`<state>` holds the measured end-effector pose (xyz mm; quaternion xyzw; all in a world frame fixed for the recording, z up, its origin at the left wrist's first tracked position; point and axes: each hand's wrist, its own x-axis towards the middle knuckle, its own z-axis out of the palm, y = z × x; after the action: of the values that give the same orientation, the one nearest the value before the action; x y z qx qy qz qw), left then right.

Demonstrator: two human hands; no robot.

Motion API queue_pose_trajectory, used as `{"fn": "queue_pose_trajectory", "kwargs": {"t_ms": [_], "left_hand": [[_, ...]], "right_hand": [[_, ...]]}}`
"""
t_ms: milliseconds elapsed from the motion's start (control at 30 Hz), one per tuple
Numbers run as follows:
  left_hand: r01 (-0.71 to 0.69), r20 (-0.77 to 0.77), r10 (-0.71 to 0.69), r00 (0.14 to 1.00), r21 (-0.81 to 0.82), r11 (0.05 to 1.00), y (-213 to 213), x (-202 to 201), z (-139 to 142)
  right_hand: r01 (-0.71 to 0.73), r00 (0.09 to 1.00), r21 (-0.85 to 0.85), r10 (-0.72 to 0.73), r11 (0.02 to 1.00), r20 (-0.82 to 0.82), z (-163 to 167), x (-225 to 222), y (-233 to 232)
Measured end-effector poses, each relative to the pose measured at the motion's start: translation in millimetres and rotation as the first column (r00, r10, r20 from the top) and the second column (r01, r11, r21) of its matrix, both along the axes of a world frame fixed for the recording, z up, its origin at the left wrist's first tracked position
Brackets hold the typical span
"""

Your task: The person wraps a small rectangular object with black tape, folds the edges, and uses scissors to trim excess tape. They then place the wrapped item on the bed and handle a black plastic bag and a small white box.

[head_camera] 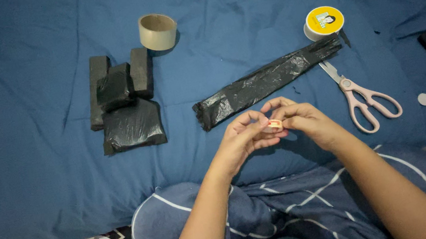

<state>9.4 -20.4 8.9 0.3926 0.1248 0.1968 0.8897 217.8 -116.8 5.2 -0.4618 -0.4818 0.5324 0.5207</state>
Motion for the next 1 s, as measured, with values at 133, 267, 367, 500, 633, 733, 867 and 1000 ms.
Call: {"fn": "queue_pose_trajectory", "kwargs": {"t_ms": [133, 267, 367, 500, 633, 733, 867, 1000], "left_hand": [[-0.049, -0.067, 0.059, 0.996, 0.136, 0.989, 0, -2, -6], [-0.024, -0.032, 0.026, 0.999, 0.061, 0.998, 0, 2, -11], [0.004, 0.02, -0.004, 1.0, 0.002, 1.0, -1, 3, -12], [0.011, 0.029, -0.01, 1.0, -0.04, 0.999, -4, 4, -9], [0.008, 0.052, -0.003, 0.999, -0.081, 0.997, -3, 4, -6], [0.0, 0.078, 0.008, 0.997, -0.112, 0.994, -4, 3, -5], [-0.01, 0.106, 0.029, 0.994, -0.176, 0.984, -4, 2, -4], [-0.043, -0.06, 0.051, 0.997, 0.132, 0.99, -4, 5, -6]], "right_hand": [[0.007, 0.998, 0.016, -0.008, 1.0, 0.07, -1, -2, 0], [0.026, 0.996, 0.048, -0.03, 0.998, 0.085, 1, -4, 0], [0.032, 0.997, 0.044, -0.035, 0.999, 0.067, 3, -5, 0], [0.026, 0.999, -0.018, -0.026, 0.999, 0.028, 5, -5, 1], [0.024, 1.0, -0.003, -0.024, 1.0, -0.005, 3, -5, 0], [0.025, 0.999, -0.002, -0.025, 1.0, -0.031, 2, -5, 0], [0.01, 0.998, -0.014, -0.01, 1.0, -0.058, 2, -7, 2], [-0.007, 0.998, 0.11, 0.0, 0.994, 0.069, 3, -8, 1]]}}
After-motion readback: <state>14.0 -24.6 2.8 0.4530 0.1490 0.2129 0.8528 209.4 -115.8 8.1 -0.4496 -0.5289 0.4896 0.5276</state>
